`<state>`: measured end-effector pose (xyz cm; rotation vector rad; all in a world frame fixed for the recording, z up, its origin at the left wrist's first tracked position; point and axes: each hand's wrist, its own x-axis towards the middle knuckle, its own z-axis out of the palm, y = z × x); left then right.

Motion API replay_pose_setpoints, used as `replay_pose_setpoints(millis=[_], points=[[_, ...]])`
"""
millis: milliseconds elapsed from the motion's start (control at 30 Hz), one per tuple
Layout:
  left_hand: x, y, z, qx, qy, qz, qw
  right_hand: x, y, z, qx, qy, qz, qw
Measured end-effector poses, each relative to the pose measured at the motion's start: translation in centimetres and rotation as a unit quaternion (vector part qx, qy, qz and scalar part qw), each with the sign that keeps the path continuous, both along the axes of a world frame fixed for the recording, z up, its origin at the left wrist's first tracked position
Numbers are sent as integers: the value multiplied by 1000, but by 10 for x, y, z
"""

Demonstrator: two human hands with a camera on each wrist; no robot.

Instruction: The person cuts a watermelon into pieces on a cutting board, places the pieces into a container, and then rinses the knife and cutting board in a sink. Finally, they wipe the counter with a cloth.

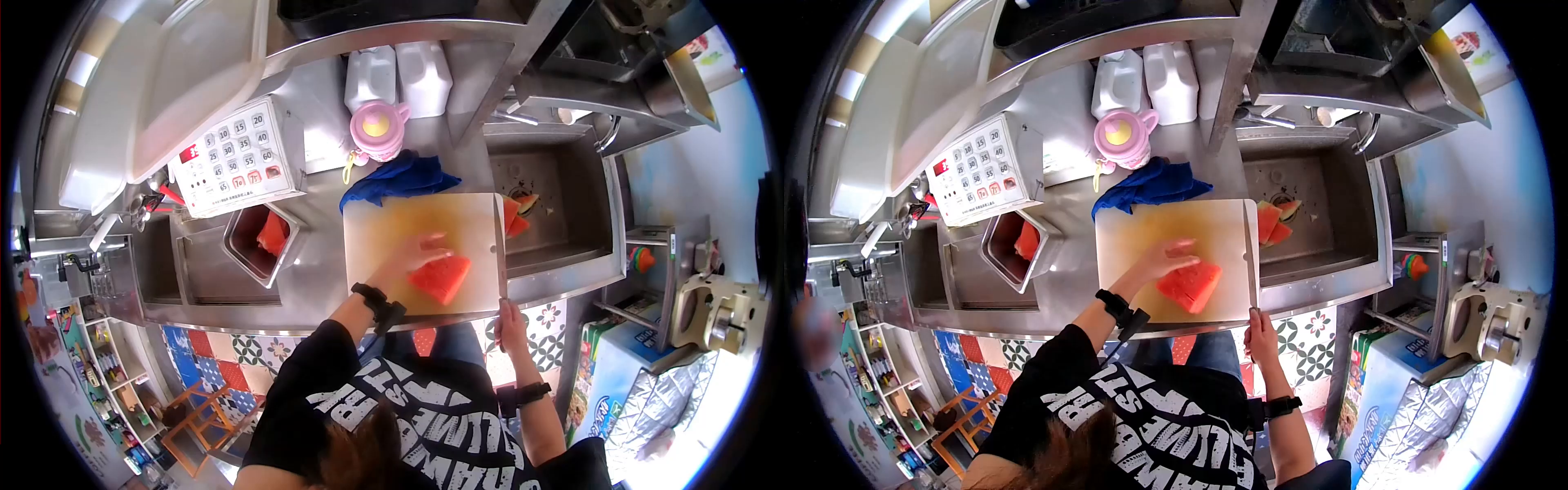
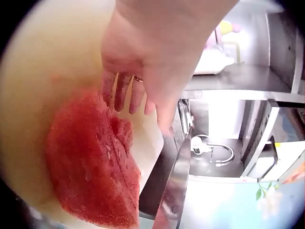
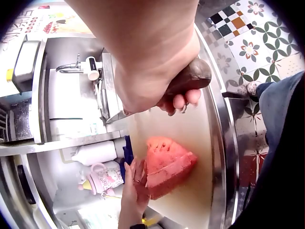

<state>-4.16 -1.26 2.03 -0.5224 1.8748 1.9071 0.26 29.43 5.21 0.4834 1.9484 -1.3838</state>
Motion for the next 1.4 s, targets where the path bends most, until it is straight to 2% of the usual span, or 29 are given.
replay_pose_setpoints(millis=[100, 200, 300, 500, 600, 700, 800, 900, 1000, 1033, 1067, 1133, 1200, 1233, 1267, 1300, 1333, 1400], points=[[-2, 3, -30, -135, 116, -154, 972, 5, -5, 2, 8, 5, 9, 1000], [-5, 5, -47, -48, 39, -118, 991, 9, -7, 13, -15, 10, 4, 1000], [-4, 6, -55, 71, 18, -55, 996, 18, 2, 14, -10, 20, -12, 1000], [-4, 5, -51, 33, -9, -39, 999, 29, 13, 16, -27, 21, -45, 998], [9, 3, -83, 56, 9, 18, 998, 31, 15, 11, -22, 22, -56, 998], [31, -11, -51, -10, 45, 105, 993, 25, 10, 10, -19, -2, -48, 999], [51, -35, -49, 29, -9, 254, 967, 21, 10, 2, -52, -15, -37, 998], [66, -64, -62, -74, 61, 226, 969, 15, 4, 0, -49, 8, 4, 999], [77, -86, -1, -84, 92, 221, 967, 7, -4, 6, -39, 6, 21, 999], [82, -93, 27, -107, 103, 259, 954, 6, -4, 7, -38, 9, 26, 999], [90, -102, 54, -130, 112, 295, 940, 4, -2, 6, -30, 17, 41, 999], [107, -143, 89, -344, 190, 302, 868, 2, -2, 5, -28, 14, 39, 999], [118, -173, 123, -320, 178, 371, 853, -1, -5, 8, -24, 6, 33, 999], [120, -180, 130, -522, 156, 328, 772, -2, -5, 7, -31, -4, 28, 999], [120, -185, 136, -698, 129, 267, 652, -2, -4, 6, -38, -13, 23, 999], [117, -187, 137, -840, 97, 192, 499, -2, -5, 5, -45, -22, 16, 999], [113, -176, 124, -587, 184, 324, 719, -1, -5, 4, -33, -14, 22, 999], [110, -128, 99, -433, 203, 202, 855, 0, -4, 3, -6, 2, 41, 999]])
